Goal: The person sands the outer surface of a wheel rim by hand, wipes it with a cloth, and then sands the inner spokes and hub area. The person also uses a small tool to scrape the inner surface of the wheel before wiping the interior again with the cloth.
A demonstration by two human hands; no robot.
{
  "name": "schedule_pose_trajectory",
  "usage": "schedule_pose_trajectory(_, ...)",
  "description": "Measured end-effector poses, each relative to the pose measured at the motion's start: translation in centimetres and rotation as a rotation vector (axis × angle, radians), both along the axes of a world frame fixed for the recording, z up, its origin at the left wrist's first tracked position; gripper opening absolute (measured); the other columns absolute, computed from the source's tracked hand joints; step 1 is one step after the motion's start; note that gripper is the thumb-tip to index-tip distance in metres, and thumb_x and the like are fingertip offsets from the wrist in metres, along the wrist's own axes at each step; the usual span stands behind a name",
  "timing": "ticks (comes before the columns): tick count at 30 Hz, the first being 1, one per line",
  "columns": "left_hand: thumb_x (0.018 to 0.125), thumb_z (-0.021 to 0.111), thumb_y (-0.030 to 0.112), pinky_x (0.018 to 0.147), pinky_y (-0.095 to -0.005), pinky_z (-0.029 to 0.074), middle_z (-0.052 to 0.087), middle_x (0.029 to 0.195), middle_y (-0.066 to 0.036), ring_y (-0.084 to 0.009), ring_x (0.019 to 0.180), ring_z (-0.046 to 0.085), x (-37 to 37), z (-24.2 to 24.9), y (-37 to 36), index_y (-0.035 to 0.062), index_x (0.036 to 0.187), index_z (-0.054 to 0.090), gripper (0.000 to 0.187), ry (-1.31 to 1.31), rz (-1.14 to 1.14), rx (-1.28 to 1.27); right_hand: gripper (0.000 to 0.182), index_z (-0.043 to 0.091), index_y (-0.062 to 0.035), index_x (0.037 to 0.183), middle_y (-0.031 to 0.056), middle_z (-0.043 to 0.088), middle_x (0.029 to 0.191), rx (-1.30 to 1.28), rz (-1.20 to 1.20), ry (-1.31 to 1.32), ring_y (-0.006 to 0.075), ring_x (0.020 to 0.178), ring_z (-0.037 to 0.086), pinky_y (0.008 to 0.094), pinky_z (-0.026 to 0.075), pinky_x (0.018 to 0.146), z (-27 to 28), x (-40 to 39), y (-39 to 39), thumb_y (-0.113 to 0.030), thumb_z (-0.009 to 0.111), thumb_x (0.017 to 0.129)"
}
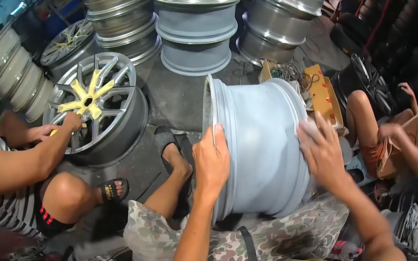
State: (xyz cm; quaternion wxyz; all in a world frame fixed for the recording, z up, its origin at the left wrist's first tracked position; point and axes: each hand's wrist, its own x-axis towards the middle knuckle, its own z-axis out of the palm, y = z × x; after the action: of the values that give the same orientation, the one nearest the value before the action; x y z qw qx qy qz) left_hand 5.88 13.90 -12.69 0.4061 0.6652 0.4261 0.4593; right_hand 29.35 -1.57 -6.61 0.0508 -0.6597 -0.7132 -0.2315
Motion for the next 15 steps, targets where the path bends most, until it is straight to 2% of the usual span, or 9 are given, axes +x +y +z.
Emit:
schedule_pose_trajectory(2,0.106,0.047,0.023,0.061,-0.0524,0.043,0.056,0.069,-0.031,-0.05,0.067,0.06,0.2,-0.2,0.2,-0.0051,0.084,0.058,0.037,0.01,-0.003,0.019,0.034,0.069,-0.0052,0.125,0.0148,0.061,0.131,0.026,0.102,0.026,0.0396,0.136,0.045,0.0524,0.039,0.11,0.3,2.8,5.2,-0.023,0.058,0.098)
schedule_pose_trajectory(4,0.105,0.047,0.025,0.063,-0.0537,0.043,0.059,0.07,-0.031,-0.0517,0.069,0.059,0.1,-0.7,0.6,-0.0051,0.084,0.059,0.039,-0.039,0.006,0.014,0.034,0.07,-0.0031,0.12,0.0204,0.061,0.129,-0.171,0.153,0.153,0.0409,0.132,0.049,0.049,0.042,0.107,-1.4,8.3,13.7,-0.026,0.057,0.098)
schedule_pose_trajectory(5,0.105,0.047,0.025,0.063,-0.0537,0.043,0.059,0.07,-0.031,-0.0517,0.069,0.059,-0.1,-0.8,0.9,-0.0051,0.084,0.059,0.039,-0.039,0.021,0.015,0.036,0.072,0.0006,0.108,0.0269,0.066,0.114,-0.43,0.045,0.283,0.0446,0.117,0.059,0.0481,0.048,0.099,-0.8,9.1,19.1,-0.03,0.055,0.099)
schedule_pose_trajectory(7,0.107,0.044,0.029,0.067,-0.0447,0.047,0.062,0.075,-0.028,-0.0402,0.071,0.064,0.1,-0.4,1.9,-0.0067,0.095,0.064,0.042,0.053,-0.007,0.007,0.042,0.071,0.0037,0.09,0.0295,0.068,0.091,-0.475,0.007,0.284,0.048,0.096,0.065,0.0521,0.052,0.088,-4.2,10.9,25.7,-0.031,0.051,0.1)
schedule_pose_trajectory(9,0.106,0.045,0.031,0.072,-0.0493,0.048,0.064,0.081,-0.031,-0.0477,0.078,0.065,0.7,-0.4,3.7,-0.0068,0.093,0.064,0.045,-0.004,0.029,0.05,0.044,0.071,0.004,0.086,0.03,0.067,0.085,-0.443,-0.048,0.23,0.0484,0.091,0.066,0.0534,0.052,0.084,-4.7,9.6,26.9,-0.032,0.051,0.1)
schedule_pose_trajectory(11,0.105,0.043,0.031,0.08,-0.059,0.047,0.065,0.085,-0.033,-0.0556,0.086,0.061,1.5,0.1,5.3,-0.0058,0.093,0.067,0.046,0.049,0.037,0.055,0.041,0.072,0.0036,0.094,0.03,0.068,0.092,-0.297,-0.015,0.228,0.0466,0.091,0.067,0.0516,0.053,0.085,-3.4,5.5,22.9,-0.031,0.05,0.1)
schedule_pose_trajectory(12,0.105,0.041,0.034,0.086,-0.0594,0.047,0.067,0.09,-0.033,-0.0559,0.092,0.062,2.3,-0.3,6.2,-0.0051,0.096,0.07,0.049,0.074,0.052,0.025,0.038,0.07,0.0018,0.11,0.0278,0.069,0.103,-0.173,0.026,0.316,0.0446,0.092,0.067,0.0501,0.054,0.085,-3.7,3.8,19.4,-0.029,0.051,0.101)
schedule_pose_trajectory(13,0.105,0.041,0.034,0.086,-0.0594,0.047,0.067,0.09,-0.033,-0.0559,0.092,0.062,3.1,-0.6,7.2,-0.0051,0.096,0.07,0.049,0.064,0.037,0.031,0.035,0.065,-0.0019,0.126,0.0231,0.065,0.123,-0.093,-0.015,0.374,0.0411,0.108,0.065,0.0481,0.053,0.094,-4.1,1.2,15.1,-0.021,0.056,0.099)
schedule_pose_trajectory(15,0.105,0.04,0.035,0.087,-0.0585,0.048,0.068,0.093,-0.032,-0.0551,0.095,0.063,4.2,-0.9,8.9,-0.005,0.096,0.07,0.051,0.089,0.041,0.02,0.042,0.061,-0.0044,0.135,0.0179,0.059,0.138,0.085,0.259,0.238,0.0369,0.128,0.057,0.0479,0.046,0.107,-5.8,-2.2,7.9,-0.014,0.061,0.094)
